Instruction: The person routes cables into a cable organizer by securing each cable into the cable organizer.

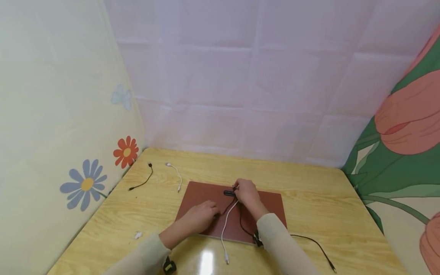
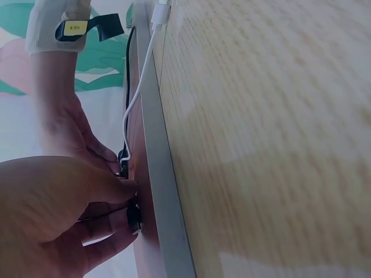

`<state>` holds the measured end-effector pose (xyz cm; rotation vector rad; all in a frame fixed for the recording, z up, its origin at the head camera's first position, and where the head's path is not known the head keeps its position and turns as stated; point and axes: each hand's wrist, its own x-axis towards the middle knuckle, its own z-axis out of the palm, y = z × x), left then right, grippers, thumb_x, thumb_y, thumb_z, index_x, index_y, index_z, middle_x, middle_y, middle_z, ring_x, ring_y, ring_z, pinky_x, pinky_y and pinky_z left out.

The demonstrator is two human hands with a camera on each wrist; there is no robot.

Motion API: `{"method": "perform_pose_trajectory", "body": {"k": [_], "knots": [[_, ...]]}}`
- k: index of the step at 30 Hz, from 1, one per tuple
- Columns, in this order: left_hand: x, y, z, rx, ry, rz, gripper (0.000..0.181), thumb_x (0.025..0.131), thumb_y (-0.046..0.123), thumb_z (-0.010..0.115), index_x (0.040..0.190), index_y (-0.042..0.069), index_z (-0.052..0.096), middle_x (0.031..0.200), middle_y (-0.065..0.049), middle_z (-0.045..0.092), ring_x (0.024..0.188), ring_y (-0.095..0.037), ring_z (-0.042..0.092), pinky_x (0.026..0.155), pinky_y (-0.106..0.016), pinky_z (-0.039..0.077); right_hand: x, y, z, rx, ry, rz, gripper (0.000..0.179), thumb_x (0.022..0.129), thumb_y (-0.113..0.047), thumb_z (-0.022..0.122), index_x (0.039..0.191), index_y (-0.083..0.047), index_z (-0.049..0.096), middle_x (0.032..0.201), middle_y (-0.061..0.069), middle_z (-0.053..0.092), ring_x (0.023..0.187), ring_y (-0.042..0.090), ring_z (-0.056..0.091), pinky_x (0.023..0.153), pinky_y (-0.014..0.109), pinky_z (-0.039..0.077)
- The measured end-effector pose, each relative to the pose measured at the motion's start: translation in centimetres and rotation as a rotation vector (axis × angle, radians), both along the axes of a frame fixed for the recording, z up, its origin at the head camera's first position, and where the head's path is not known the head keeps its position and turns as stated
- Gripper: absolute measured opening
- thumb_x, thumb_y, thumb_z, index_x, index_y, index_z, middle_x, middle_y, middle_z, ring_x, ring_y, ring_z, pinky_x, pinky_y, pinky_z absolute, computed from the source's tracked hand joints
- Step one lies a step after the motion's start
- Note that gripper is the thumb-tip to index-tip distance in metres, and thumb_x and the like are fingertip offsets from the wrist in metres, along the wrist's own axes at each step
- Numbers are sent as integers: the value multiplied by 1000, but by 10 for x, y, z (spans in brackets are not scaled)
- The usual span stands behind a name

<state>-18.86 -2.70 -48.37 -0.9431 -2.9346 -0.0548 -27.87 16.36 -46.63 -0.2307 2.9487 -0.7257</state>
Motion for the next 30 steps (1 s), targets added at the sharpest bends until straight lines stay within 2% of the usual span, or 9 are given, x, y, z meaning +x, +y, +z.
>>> {"method": "perform_pose_trajectory", "body": {"k": [7, 11, 17, 20, 24, 30], "knots": [[-2, -4, -1, 66, -7, 11, 15, 100, 13, 60, 107, 15, 73, 102, 1, 65, 97, -12, 61, 73, -22, 55, 4, 8, 3, -45, 56, 19, 16, 95, -6, 67, 111, -3, 68, 102, 13, 74, 88, 26, 69, 66, 35, 55], [-5, -10, -1, 72, 5, 18, 12, 99, 17, 63, 106, 13, 72, 101, 1, 64, 96, -13, 60, 72, -22, 55, 4, 16, 6, -62, 75, 4, 19, 96, -7, 65, 114, -2, 67, 104, 14, 74, 93, 29, 70, 70, 37, 55], [-10, -18, -1, 76, 38, 18, 7, 98, 21, 67, 101, 16, 71, 99, 2, 65, 94, -14, 60, 73, -22, 54, 6, 36, 8, -13, 48, -33, 26, 97, -12, 61, 121, -1, 64, 116, 18, 70, 105, 36, 66, 82, 48, 55], [-13, -23, 0, 90, 56, 38, 8, 96, 23, 69, 100, 16, 70, 100, 2, 67, 93, -15, 61, 74, -24, 54, 8, 46, 7, 2, 41, -41, 33, 96, -18, 62, 123, 1, 63, 123, 21, 67, 112, 40, 63, 90, 53, 52], [-18, -33, 1, 91, 86, 66, 13, 95, 24, 70, 103, 14, 70, 102, 0, 69, 93, -17, 61, 73, -27, 55, 10, 56, 2, 37, 40, -41, 41, 98, -21, 63, 129, 4, 60, 130, 26, 62, 117, 44, 59, 94, 57, 49], [-29, -50, 1, 91, 122, 131, 17, 97, 25, 67, 104, 10, 70, 100, -3, 70, 95, -22, 62, 80, -35, 56, 15, 68, -4, 114, 14, -8, 56, 100, -23, 63, 143, 9, 46, 142, 34, 47, 130, 54, 44, 105, 64, 39]]}}
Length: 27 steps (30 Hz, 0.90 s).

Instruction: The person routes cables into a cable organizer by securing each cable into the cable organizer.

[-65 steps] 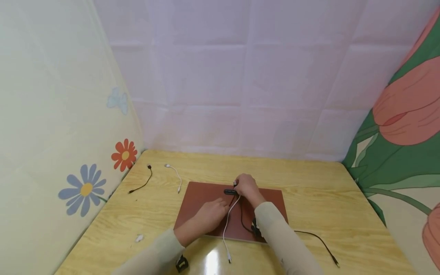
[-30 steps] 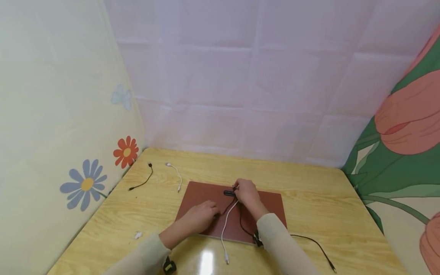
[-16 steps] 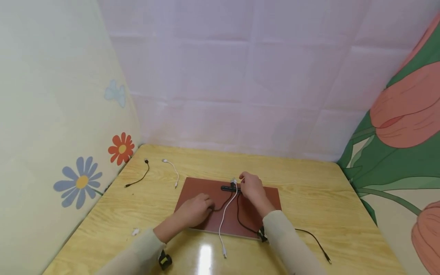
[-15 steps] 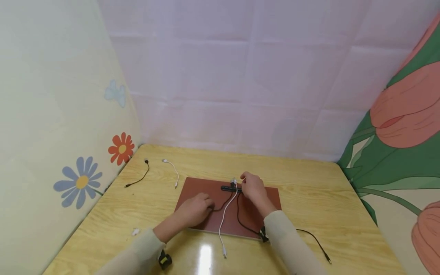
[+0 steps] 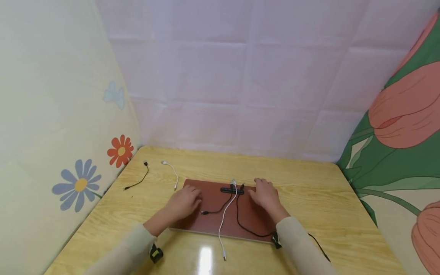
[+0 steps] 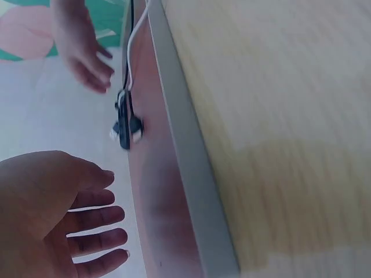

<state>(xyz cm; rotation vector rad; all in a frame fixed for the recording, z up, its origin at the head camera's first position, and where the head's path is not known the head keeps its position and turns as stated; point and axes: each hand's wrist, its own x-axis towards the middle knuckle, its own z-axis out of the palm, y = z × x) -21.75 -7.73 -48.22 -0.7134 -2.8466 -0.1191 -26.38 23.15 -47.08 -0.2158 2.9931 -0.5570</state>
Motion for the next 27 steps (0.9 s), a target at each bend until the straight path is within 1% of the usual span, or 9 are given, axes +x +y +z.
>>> {"method": "perform_pose_trajectory", "body": {"k": [2, 4, 6, 8, 11, 14, 17, 21, 27], "knots": [[-4, -6, 1, 7, 9, 30, 17, 98, 26, 66, 102, 10, 69, 100, -4, 70, 96, -23, 63, 80, -37, 56, 2, 4, -1, 19, -9, 12, 63, 101, -27, 63, 147, 9, 40, 147, 36, 41, 134, 57, 38, 108, 66, 35], [-8, -13, 1, 16, 21, 58, 17, 97, 27, 68, 101, 10, 68, 100, -6, 70, 95, -25, 63, 77, -39, 56, 5, 7, -2, 40, -23, 22, 70, 102, -32, 62, 151, 8, 33, 152, 37, 34, 137, 59, 32, 109, 68, 31], [-12, -19, 2, 16, 15, 90, 20, 96, 28, 68, 105, 9, 68, 105, -6, 70, 97, -27, 63, 76, -41, 57, 7, 10, -3, 51, -36, 30, 74, 102, -35, 60, 154, 7, 29, 155, 38, 28, 138, 61, 27, 108, 71, 29], [-16, -24, 3, 17, 0, 123, 25, 96, 29, 69, 108, 8, 68, 108, -8, 70, 98, -28, 63, 76, -42, 57, 11, 11, -4, 58, -52, 40, 77, 103, -38, 59, 156, 7, 25, 157, 38, 22, 140, 63, 22, 108, 73, 27], [-21, -29, 5, 16, -52, 178, 30, 98, 31, 67, 117, 7, 68, 113, -10, 69, 104, -30, 62, 79, -44, 57, 15, 13, -7, 53, -71, 51, 79, 103, -40, 58, 156, 6, 23, 159, 38, 17, 142, 63, 16, 108, 75, 24], [-26, -31, 8, 36, -115, 227, 34, 100, 32, 64, 122, 6, 66, 116, -12, 68, 110, -32, 61, 83, -46, 57, 18, 15, -10, 47, -76, 57, 80, 102, -42, 57, 157, 6, 23, 159, 38, 16, 143, 63, 14, 109, 76, 21], [-33, -33, 7, 64, -149, 255, 37, 101, 32, 62, 125, 5, 64, 120, -14, 66, 112, -33, 59, 85, -48, 56, 19, 17, -12, 46, -72, 59, 82, 102, -43, 59, 156, 6, 24, 159, 38, 17, 143, 63, 13, 109, 76, 20], [-43, -35, 4, 87, -147, 290, 38, 101, 32, 62, 126, 4, 64, 122, -14, 65, 113, -34, 59, 87, -49, 55, 20, 18, -15, 69, -44, 81, 81, 100, -45, 60, 155, 7, 28, 158, 38, 21, 142, 63, 18, 107, 75, 24], [-57, -42, 0, 109, -160, 364, 39, 101, 31, 62, 128, 3, 63, 124, -15, 63, 118, -36, 56, 89, -51, 54, 23, 16, -20, 80, -34, 93, 78, 100, -46, 60, 152, 6, 35, 157, 38, 23, 142, 62, 19, 109, 74, 23]]}}
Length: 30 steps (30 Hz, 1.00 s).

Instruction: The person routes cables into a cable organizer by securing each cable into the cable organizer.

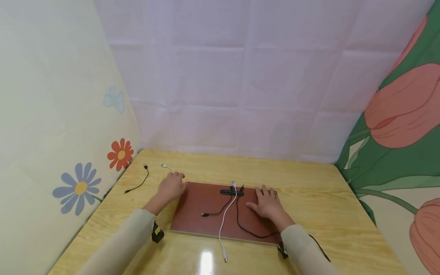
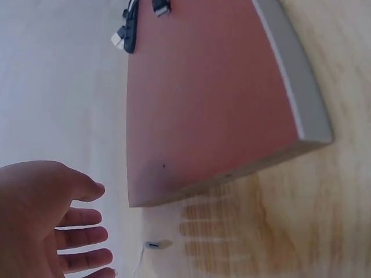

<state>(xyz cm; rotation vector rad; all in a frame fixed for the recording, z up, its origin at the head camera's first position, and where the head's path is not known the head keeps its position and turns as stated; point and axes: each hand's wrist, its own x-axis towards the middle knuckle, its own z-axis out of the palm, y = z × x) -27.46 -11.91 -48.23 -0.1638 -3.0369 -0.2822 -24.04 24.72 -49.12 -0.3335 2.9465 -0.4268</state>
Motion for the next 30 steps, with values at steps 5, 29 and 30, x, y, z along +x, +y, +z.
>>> {"method": "perform_pose_trajectory", "body": {"k": [5, 29, 30], "knots": [[-6, -6, -3, 10, -32, 30, 41, 102, 30, 60, 132, 1, 59, 129, -18, 59, 122, -37, 52, 90, -52, 53, 3, 0, -2, 11, -9, -21, 79, 99, -48, 60, 151, 6, 37, 156, 38, 24, 142, 62, 18, 109, 74, 25], [-28, -18, -7, 112, -109, 197, 39, 102, 25, 53, 117, -11, 60, 112, -26, 61, 108, -44, 57, 89, -57, 51, 3, -3, 0, 17, -11, -43, 78, 99, -49, 59, 153, 3, 37, 157, 36, 25, 143, 62, 17, 107, 75, 26], [-28, -18, -7, 127, -117, 201, 38, 102, 24, 52, 116, -10, 60, 111, -26, 61, 107, -44, 57, 89, -57, 51, 3, -3, 0, 18, -13, -44, 78, 99, -49, 59, 153, 3, 37, 157, 36, 25, 143, 62, 17, 107, 75, 26]]}}
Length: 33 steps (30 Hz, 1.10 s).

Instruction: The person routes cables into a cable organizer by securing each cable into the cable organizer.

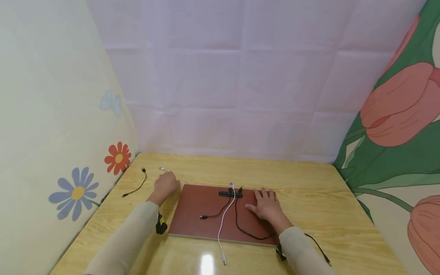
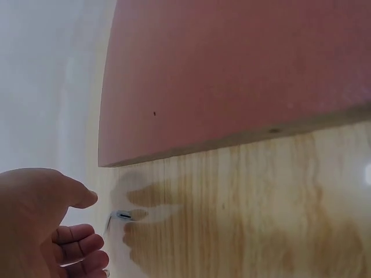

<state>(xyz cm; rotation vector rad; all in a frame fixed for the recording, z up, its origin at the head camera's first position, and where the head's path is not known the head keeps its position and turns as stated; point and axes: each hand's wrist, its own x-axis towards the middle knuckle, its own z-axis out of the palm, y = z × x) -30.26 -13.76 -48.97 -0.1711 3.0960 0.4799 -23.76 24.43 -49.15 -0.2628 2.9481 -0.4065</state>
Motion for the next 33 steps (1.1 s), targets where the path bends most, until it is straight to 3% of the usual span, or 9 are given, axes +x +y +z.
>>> {"method": "perform_pose_trajectory", "body": {"k": [10, 16, 21, 28, 33], "knots": [[0, -9, -9, 66, -29, 69, 28, 100, 15, 48, 105, -9, 62, 94, -21, 63, 88, -39, 65, 73, -51, 56, 3, 0, -1, -1, 5, -1, 80, 99, -51, 59, 153, 3, 37, 157, 36, 25, 143, 62, 17, 107, 75, 26], [3, -11, -5, 52, -68, 67, 25, 102, 10, 47, 91, -4, 65, 81, -16, 63, 74, -32, 66, 61, -44, 55, 4, -1, 2, 1, 2, -10, 79, 99, -51, 59, 153, 2, 37, 158, 35, 25, 144, 61, 16, 108, 75, 25], [7, -11, -1, 33, -88, 54, 27, 102, 9, 48, 89, -5, 68, 79, -15, 65, 70, -26, 64, 59, -41, 54, 6, -2, 4, -2, -2, -10, 79, 99, -51, 59, 153, 2, 37, 158, 35, 24, 144, 61, 16, 108, 75, 24], [6, -17, 5, 76, -22, -5, 24, 100, 7, 47, 95, -10, 63, 86, -19, 63, 76, -33, 65, 68, -46, 56, 6, -2, 4, 1, -1, -5, 78, 99, -51, 59, 153, 2, 37, 158, 35, 25, 144, 61, 17, 108, 75, 26], [4, -27, 7, 143, 17, -29, 14, 93, 2, 48, 88, -9, 55, 77, -16, 55, 66, -29, 55, 63, -43, 50, 6, -2, 5, 3, 0, -7, 78, 99, -50, 59, 153, 2, 37, 158, 35, 25, 144, 60, 17, 107, 75, 26]]}}
